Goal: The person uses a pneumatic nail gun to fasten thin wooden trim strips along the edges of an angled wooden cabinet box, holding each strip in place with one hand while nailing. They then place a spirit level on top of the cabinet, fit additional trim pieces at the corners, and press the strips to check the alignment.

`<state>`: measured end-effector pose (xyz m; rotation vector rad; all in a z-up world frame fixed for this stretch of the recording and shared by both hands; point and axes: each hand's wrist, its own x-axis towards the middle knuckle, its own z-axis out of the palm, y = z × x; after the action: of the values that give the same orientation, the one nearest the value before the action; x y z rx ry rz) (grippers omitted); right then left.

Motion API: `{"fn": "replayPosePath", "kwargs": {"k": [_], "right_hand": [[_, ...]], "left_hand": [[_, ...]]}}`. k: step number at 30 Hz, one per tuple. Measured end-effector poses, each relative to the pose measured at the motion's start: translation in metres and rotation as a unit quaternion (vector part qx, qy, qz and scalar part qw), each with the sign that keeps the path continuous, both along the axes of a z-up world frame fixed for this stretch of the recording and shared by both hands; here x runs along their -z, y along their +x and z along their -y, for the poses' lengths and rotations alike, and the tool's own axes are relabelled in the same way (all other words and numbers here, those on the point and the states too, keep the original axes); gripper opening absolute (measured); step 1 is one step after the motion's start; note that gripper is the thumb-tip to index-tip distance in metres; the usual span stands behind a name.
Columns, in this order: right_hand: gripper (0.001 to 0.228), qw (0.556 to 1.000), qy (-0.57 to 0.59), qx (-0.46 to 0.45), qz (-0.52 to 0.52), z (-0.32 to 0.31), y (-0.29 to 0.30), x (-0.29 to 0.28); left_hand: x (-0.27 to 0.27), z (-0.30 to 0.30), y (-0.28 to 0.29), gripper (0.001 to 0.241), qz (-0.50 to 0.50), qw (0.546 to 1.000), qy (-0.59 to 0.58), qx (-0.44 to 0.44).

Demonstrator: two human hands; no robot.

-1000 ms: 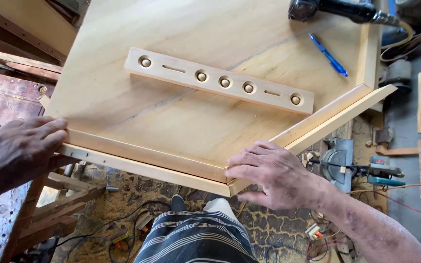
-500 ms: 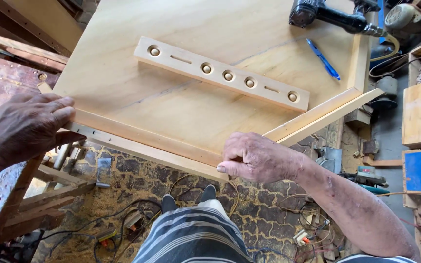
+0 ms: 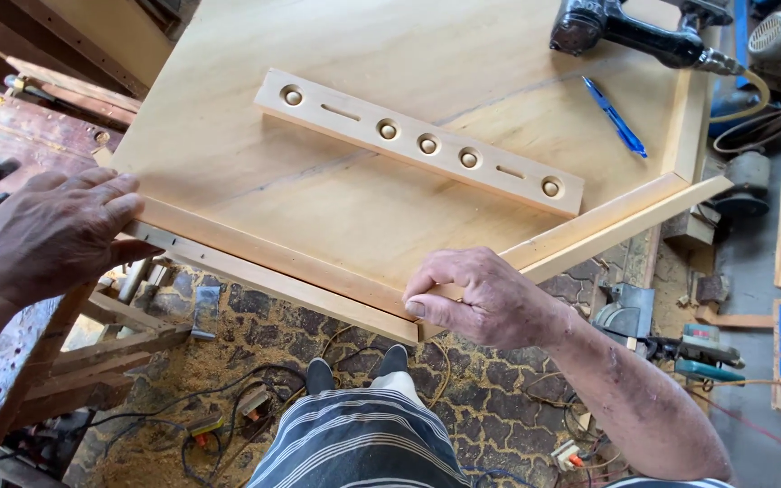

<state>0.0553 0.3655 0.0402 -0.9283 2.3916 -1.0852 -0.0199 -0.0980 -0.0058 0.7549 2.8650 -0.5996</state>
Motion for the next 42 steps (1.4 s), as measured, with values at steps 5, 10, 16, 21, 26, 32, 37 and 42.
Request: {"fn": "replayPosePath", "kwargs": {"k": [5, 10, 16, 21, 26, 32, 37, 42], "right_hand": [[0.022, 0.999, -0.043, 0.029, -0.009, 0.000, 0.002, 0.002], [0.023, 0.998, -0.047, 0.037, 0.009, -0.002, 0.003, 0.007], [0.020, 0.995, -0.035, 0.058, -0.075, 0.003, 0.008, 0.013], [0.020, 0.993, -0.029, 0.105, -0.047, 0.002, 0.008, 0.012], [0.019, 0.998, 0.000, 0.037, -0.048, 0.005, 0.009, 0.010], [0.023, 0.993, 0.059, 0.028, -0.094, 0.023, 0.013, 0.000], [0.025, 0.993, 0.070, 0.016, -0.093, 0.021, 0.011, 0.001], [0.029, 0.993, 0.078, 0.011, -0.085, 0.019, 0.009, 0.000]], "left_hand": [[0.001, -0.002, 0.005, 0.055, -0.032, 0.998, -0.047, 0.005], [-0.009, -0.015, 0.014, 0.062, -0.053, 0.998, -0.025, -0.003], [-0.003, -0.016, 0.013, 0.071, -0.056, 0.997, 0.033, -0.027], [-0.037, -0.037, 0.022, 0.062, 0.043, 0.995, -0.013, -0.086], [-0.023, -0.027, 0.015, 0.054, 0.011, 0.999, 0.026, -0.035], [-0.027, -0.027, 0.018, 0.053, 0.017, 0.998, 0.049, -0.043], [-0.032, -0.031, 0.017, 0.053, 0.047, 0.997, 0.034, -0.059], [-0.037, -0.033, 0.017, 0.053, 0.060, 0.996, 0.021, -0.067]]}}
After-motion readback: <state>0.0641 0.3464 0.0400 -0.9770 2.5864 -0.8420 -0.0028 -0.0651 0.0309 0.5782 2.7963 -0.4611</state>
